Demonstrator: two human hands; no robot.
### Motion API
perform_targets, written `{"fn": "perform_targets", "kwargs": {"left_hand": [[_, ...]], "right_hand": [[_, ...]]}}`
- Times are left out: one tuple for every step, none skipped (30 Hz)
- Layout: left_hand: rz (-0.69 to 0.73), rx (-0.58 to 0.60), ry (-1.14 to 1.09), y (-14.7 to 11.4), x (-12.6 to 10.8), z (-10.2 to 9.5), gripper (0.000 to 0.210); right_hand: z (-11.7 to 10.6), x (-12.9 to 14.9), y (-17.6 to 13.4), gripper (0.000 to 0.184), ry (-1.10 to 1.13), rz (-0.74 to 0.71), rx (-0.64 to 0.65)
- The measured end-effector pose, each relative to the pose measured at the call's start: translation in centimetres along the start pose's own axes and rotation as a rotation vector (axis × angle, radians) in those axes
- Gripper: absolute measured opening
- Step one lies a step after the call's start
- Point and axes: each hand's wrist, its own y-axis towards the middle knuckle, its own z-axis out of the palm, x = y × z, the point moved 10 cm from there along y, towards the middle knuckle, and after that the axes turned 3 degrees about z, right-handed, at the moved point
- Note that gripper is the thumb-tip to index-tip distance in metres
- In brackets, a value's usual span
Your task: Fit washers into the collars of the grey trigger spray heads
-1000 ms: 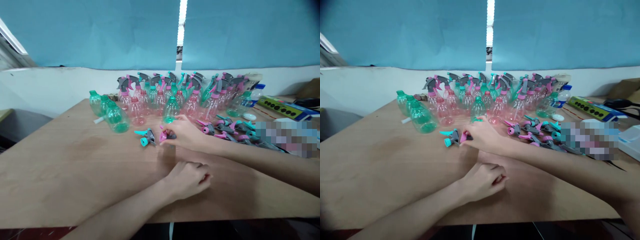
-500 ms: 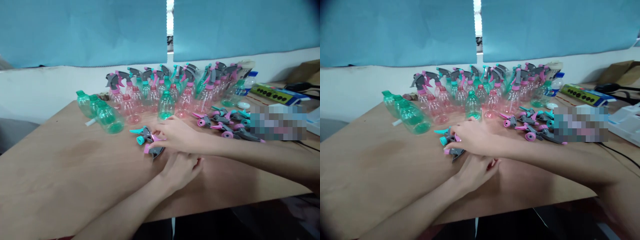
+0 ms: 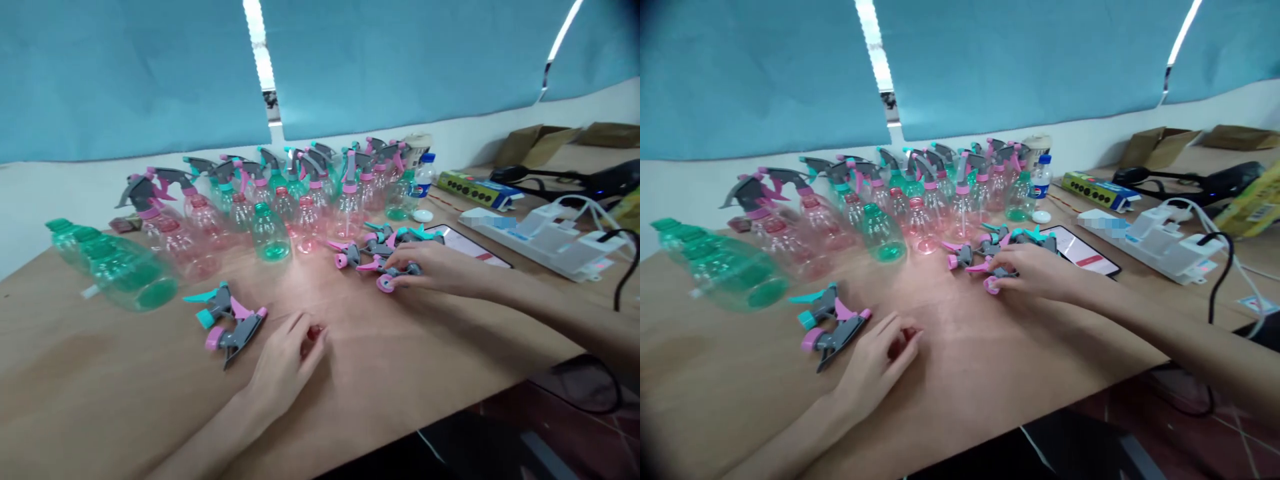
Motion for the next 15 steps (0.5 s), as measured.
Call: {"fn": "perform_targets", "kwargs": {"left_hand": [[-0.003,-0.002,0.008,0.2,0.0,0.0,0.015],[-0.005,-0.003,0.019,0.5,-0.1,0.1,0.015],[-0.006,-0.005,0.028,0.8,-0.2,0.2,0.015],[-0.005,-0.008,0.037,1.2,-0.4,0.3,0.015],[-0.005,-0.013,0.045,1.5,-0.5,0.5,0.015],[-0.006,-0.019,0.053,1.9,-0.7,0.6,0.015],[-0.007,-0.023,0.059,2.3,-0.9,0.8,0.015],[-0.008,-0.026,0.061,2.7,-1.1,1.0,0.015],[-0.008,-0.025,0.059,3.0,-1.2,1.2,0.015],[-0.002,-0.018,0.053,3.2,-1.4,1.5,0.015],[0.009,-0.009,0.045,3.4,-1.6,1.7,0.015],[0.027,-0.002,0.035,3.4,-1.7,1.9,0.014],[0.047,0.002,0.025,3.4,-1.8,2.0,0.013],[0.066,-0.003,0.014,3.3,-1.9,2.0,0.011],[0.082,-0.021,-0.001,3.1,-1.9,1.9,0.009]], "right_hand": [[0.4,-0.2,-0.4,0.03,-0.012,-0.031,0.02],[0.7,-0.3,-0.6,0.033,-0.042,-0.06,0.029],[1.0,-0.4,-0.8,0.037,-0.085,-0.087,0.03],[1.2,-0.4,-0.8,0.042,-0.136,-0.112,0.022],[1.4,-0.4,-0.7,0.048,-0.188,-0.134,0.009],[1.6,-0.3,-0.5,0.052,-0.235,-0.154,-0.006],[1.8,-0.2,-0.3,0.055,-0.27,-0.175,-0.019],[2.0,0.1,0.0,0.056,-0.292,-0.197,-0.026],[2.2,0.4,0.2,0.055,-0.304,-0.216,-0.029],[2.4,0.7,0.5,0.051,-0.31,-0.23,-0.033],[2.5,1.1,0.7,0.045,-0.305,-0.238,-0.039],[2.5,1.5,0.9,0.041,-0.29,-0.241,-0.047],[2.4,1.9,1.0,0.037,-0.261,-0.238,-0.07],[2.2,2.4,1.0,0.034,-0.214,-0.235,-0.093],[1.9,2.8,1.1,0.031,-0.145,-0.225,-0.127]]}}
